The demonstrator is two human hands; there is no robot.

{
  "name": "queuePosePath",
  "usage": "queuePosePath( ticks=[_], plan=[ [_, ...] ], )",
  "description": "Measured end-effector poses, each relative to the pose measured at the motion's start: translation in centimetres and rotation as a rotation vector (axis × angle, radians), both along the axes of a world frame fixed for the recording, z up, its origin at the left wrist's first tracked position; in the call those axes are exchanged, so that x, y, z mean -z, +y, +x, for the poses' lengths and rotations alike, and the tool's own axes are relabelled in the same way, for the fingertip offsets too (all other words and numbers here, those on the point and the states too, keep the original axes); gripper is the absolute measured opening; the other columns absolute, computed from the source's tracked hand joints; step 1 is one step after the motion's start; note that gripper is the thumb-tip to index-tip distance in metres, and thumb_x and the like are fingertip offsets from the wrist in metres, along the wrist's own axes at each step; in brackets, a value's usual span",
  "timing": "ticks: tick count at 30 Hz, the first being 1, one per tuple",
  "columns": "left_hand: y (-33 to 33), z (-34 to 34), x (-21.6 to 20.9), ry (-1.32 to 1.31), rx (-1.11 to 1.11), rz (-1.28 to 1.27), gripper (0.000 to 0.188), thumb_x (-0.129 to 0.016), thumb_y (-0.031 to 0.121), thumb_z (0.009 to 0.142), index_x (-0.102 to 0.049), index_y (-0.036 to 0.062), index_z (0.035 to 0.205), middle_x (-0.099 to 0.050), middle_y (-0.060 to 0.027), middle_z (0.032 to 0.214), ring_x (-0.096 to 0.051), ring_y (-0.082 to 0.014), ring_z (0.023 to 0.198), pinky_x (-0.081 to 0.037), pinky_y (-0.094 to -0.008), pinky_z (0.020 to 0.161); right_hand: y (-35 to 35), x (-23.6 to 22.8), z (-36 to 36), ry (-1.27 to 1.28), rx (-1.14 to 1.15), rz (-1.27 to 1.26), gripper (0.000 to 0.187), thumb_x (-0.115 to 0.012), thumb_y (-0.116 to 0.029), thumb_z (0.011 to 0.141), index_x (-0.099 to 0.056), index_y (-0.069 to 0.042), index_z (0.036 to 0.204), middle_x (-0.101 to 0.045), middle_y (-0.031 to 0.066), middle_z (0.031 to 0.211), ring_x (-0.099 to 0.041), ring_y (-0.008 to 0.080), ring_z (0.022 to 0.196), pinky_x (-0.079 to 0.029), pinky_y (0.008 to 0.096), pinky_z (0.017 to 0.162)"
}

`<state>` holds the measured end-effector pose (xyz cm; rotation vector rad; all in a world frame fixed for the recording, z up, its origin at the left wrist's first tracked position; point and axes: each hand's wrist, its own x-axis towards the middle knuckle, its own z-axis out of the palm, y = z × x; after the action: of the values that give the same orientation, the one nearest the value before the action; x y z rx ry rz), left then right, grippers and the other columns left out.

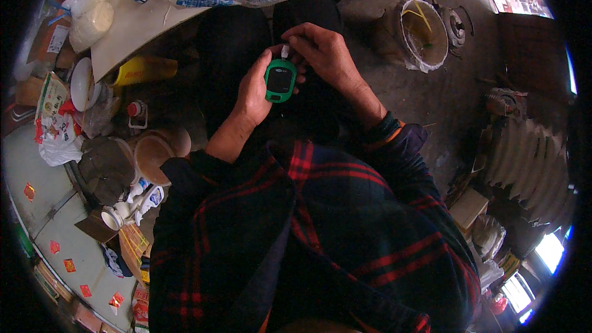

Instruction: The person opens a small green device, inserts a USB stick, and then removes it. They open the back cover, insert a battery, and close the cover. The person then applies a blue label to the device and handles a small white tube.

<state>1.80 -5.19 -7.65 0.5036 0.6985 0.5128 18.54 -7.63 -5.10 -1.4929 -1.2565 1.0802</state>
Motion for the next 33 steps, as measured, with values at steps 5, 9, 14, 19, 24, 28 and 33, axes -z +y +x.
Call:
queuePosePath(
  ticks=[5, 9, 14, 19, 24, 28, 33],
  plan=[
    [0.01, -0.03, 0.09, 0.006, 0.002, -0.008, 0.046, -0.033, 0.041, 0.099, -0.047, 0.0074, 0.127, -0.064, -0.0116, 0.108, -0.065, -0.0237, 0.086, -0.054, -0.0352, 0.07, 0.06, -0.09, 0.03, -0.014, 0.0, -0.005, 0.017, -0.057, -0.013, 0.092, -0.064, -0.003, 0.104, -0.068, 0.0086, 0.08, -0.063, 0.0123, 0.065, -0.052, 0.0291, 0.059],
    [0.02, -0.08, 0.05, 0.006, 0.009, 0.003, 0.046, -0.033, 0.041, 0.1, -0.047, 0.0075, 0.127, -0.064, -0.0119, 0.108, -0.065, -0.0235, 0.087, -0.054, -0.0351, 0.071, 0.04, -0.29, 0.16, -0.056, -0.038, -0.027, 0.019, -0.054, -0.012, 0.095, -0.062, -0.001, 0.108, -0.067, 0.0066, 0.084, -0.063, 0.0097, 0.07, -0.052, 0.0242, 0.062],
    [-0.02, -0.01, -0.02, 0.006, 0.001, -0.003, 0.045, -0.032, 0.041, 0.1, -0.048, 0.0077, 0.127, -0.064, -0.0117, 0.108, -0.065, -0.0233, 0.087, -0.054, -0.0351, 0.071, 0.06, -0.29, 0.14, -0.05, -0.038, -0.027, 0.019, -0.054, -0.012, 0.095, -0.062, -0.001, 0.108, -0.067, 0.0062, 0.083, -0.063, 0.0095, 0.069, -0.052, 0.024, 0.061],
    [-0.02, -0.03, -0.09, 0.022, 0.008, -0.003, 0.045, -0.032, 0.041, 0.1, -0.048, 0.0078, 0.126, -0.064, -0.0115, 0.109, -0.065, -0.0233, 0.087, -0.054, -0.035, 0.071, 0.06, -0.19, 0.13, -0.059, -0.035, -0.033, 0.019, -0.054, -0.012, 0.095, -0.062, -0.001, 0.108, -0.067, 0.006, 0.083, -0.063, 0.0093, 0.069, -0.052, 0.024, 0.061],
    [0.04, -0.07, -0.1, -0.01, 0.005, 0.003, 0.045, -0.033, 0.042, 0.099, -0.048, 0.0083, 0.126, -0.064, -0.0114, 0.109, -0.065, -0.0233, 0.087, -0.054, -0.0349, 0.071, 0.06, -0.07, -0.01, 0.004, 0.0, -0.013, 0.017, -0.058, -0.014, 0.092, -0.064, -0.003, 0.103, -0.068, 0.0092, 0.079, -0.064, 0.0132, 0.066, -0.052, 0.0294, 0.059],
    [0.0, -0.01, -0.15, -0.008, -0.001, -0.005, 0.044, -0.033, 0.043, 0.099, -0.05, 0.0101, 0.123, -0.065, -0.0121, 0.103, -0.066, -0.0249, 0.086, -0.054, -0.0373, 0.071, 0.08, 0.06, 0.0, -0.02, -0.005, -0.01, 0.017, -0.059, -0.015, 0.091, -0.065, -0.003, 0.102, -0.068, 0.0091, 0.079, -0.064, 0.0133, 0.066, -0.052, 0.0293, 0.06],
    [-0.04, 0.02, -0.06, 0.01, -0.006, -0.023, 0.044, -0.033, 0.043, 0.099, -0.051, 0.0095, 0.122, -0.065, -0.0126, 0.103, -0.066, -0.0252, 0.086, -0.054, -0.037, 0.071, 0.07, 0.21, 0.04, -0.023, -0.013, -0.005, 0.017, -0.06, -0.015, 0.091, -0.065, -0.003, 0.102, -0.068, 0.009, 0.078, -0.064, 0.0137, 0.065, -0.052, 0.0293, 0.06]
  ],
)
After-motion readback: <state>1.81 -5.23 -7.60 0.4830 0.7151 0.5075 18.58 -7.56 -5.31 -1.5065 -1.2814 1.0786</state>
